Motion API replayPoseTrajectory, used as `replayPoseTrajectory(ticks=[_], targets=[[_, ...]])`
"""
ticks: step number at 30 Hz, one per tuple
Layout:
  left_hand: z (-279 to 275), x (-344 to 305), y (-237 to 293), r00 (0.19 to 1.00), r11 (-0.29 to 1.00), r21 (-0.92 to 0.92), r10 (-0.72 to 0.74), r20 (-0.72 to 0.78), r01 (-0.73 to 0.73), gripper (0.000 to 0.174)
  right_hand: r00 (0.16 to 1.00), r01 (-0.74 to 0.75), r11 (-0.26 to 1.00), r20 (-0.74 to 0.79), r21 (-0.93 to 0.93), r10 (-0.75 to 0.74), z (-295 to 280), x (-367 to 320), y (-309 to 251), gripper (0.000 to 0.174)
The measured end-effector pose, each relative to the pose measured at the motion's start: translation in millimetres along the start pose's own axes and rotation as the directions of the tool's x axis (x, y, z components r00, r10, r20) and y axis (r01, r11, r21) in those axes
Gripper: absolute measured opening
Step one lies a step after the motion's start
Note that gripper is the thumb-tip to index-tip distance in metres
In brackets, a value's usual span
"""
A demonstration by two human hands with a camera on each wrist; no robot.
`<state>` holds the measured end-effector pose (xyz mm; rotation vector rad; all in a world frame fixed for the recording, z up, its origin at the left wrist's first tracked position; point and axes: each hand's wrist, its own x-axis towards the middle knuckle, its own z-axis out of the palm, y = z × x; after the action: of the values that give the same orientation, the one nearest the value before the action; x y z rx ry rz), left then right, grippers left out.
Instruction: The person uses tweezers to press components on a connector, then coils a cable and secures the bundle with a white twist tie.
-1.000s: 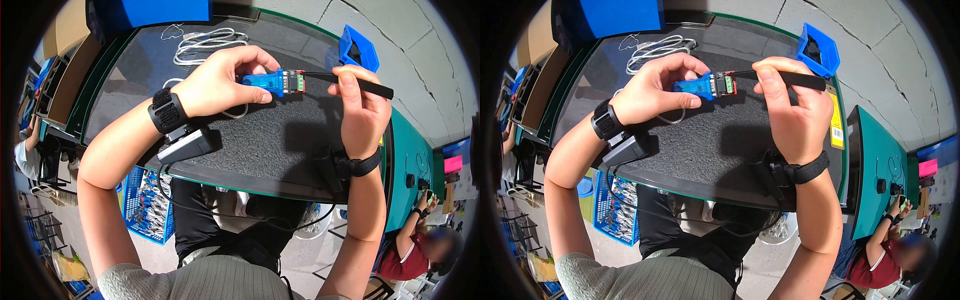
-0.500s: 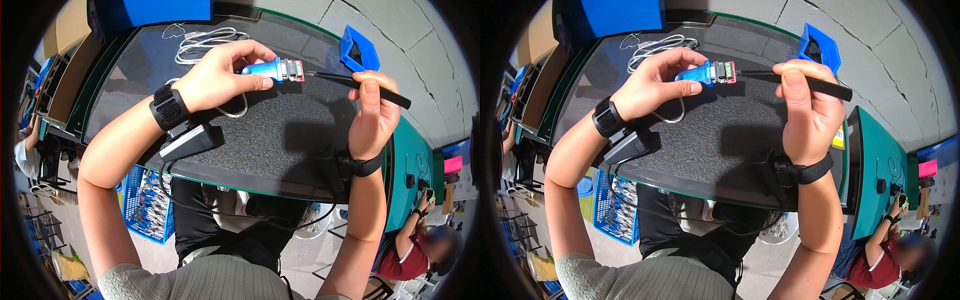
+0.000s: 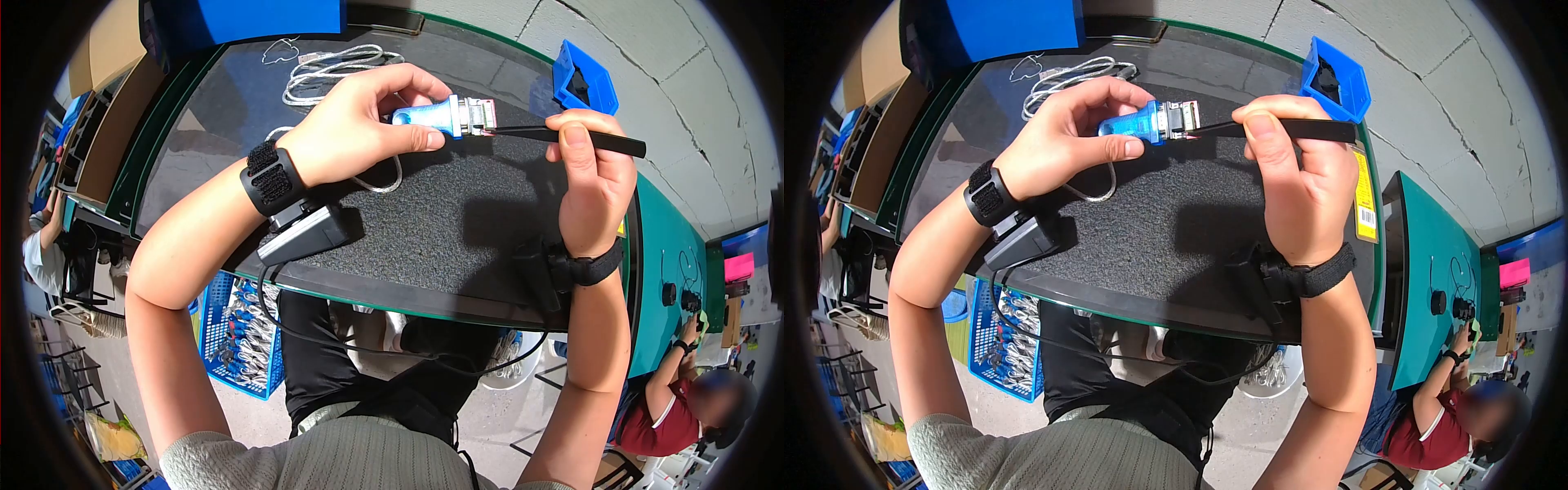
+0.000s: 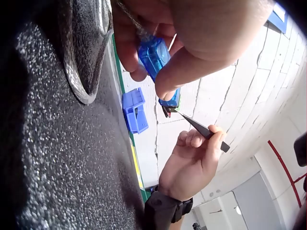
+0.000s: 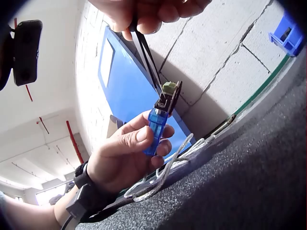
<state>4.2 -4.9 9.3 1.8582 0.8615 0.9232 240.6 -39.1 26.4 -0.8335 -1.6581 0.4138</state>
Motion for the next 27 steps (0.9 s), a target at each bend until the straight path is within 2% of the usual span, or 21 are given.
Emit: replayPoseTrajectory(ticks=[19,27], targets=[[0.1,-0.1,0.5,1.000,1.000,-0.005,0.012,-0.003,-0.012,0.042,0.998,-0.068,0.998,-0.001,-0.009,0.068,0.7,-1.0,-1.7,0.017],[0.2,0.0,0.8,1.000,1.000,0.004,0.016,-0.002,-0.016,0.043,0.998,-0.052,0.998,0.014,-0.034,0.053,0.4,-0.5,-1.3,0.015]])
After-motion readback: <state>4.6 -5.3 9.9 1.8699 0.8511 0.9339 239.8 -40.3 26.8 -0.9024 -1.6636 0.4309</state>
